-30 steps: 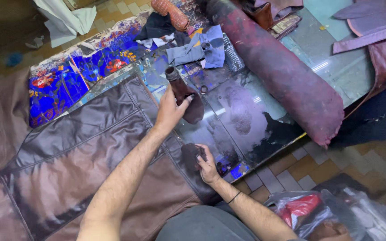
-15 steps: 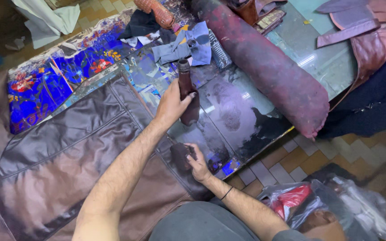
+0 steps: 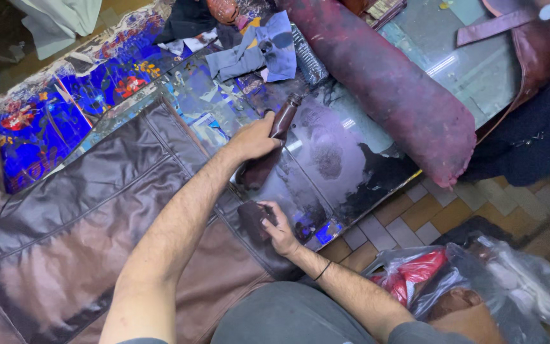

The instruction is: The person applies dark dye to a brown leather jacket laid on a work table, rubbing the dye in with a sponge over the front panels. They pour more dye from a bottle onto the sponge, reposition the jacket, and continue working the dye across the surface by hand.

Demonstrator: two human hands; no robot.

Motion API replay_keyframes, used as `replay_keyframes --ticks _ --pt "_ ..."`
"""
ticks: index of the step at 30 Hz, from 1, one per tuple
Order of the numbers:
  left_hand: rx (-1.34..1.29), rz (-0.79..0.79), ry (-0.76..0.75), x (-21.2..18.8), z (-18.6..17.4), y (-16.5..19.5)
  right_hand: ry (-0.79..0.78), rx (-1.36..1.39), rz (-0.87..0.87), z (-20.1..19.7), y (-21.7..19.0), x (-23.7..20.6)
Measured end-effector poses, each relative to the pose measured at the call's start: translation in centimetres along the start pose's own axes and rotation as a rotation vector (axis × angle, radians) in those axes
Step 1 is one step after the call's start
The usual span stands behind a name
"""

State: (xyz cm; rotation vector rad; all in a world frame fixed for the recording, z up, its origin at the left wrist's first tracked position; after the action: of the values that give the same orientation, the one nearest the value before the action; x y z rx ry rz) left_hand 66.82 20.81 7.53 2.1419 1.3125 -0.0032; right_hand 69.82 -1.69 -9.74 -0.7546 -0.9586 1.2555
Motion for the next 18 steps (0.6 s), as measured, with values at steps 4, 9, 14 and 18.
replay_keyframes --ticks 4,9,14,18 --pt "0.053 -0.047 -0.085 2.3 1.8 -0.3 -0.014 0.029 -0.052 0.1 0.0 0.0" --pt "0.077 -0.090 -0.118 4.2 2.2 -0.7 -0.002 0.012 0.002 0.0 0.2 -0.2" --pt "0.128 -0.168 -0.154 4.8 2.0 -0.5 -0.017 0.009 -0.018 0.0 0.1 -0.3" --pt "0.160 -0.186 -0.180 4.6 1.7 -0.1 -0.048 -0.088 -0.134 0.0 -0.1 -0.2"
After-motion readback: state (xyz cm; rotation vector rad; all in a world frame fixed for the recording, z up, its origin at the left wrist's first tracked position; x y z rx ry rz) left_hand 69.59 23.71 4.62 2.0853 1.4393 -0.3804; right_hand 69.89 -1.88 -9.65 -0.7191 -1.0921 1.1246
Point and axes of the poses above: each hand's wrist, its own x-axis towards the middle knuckle, its own z-axis out of the palm, y = z × x, the point moved 3 cm from there along x, towards the middle knuckle, and after that the axes turned 10 degrees about -z, right-handed, at the moved point
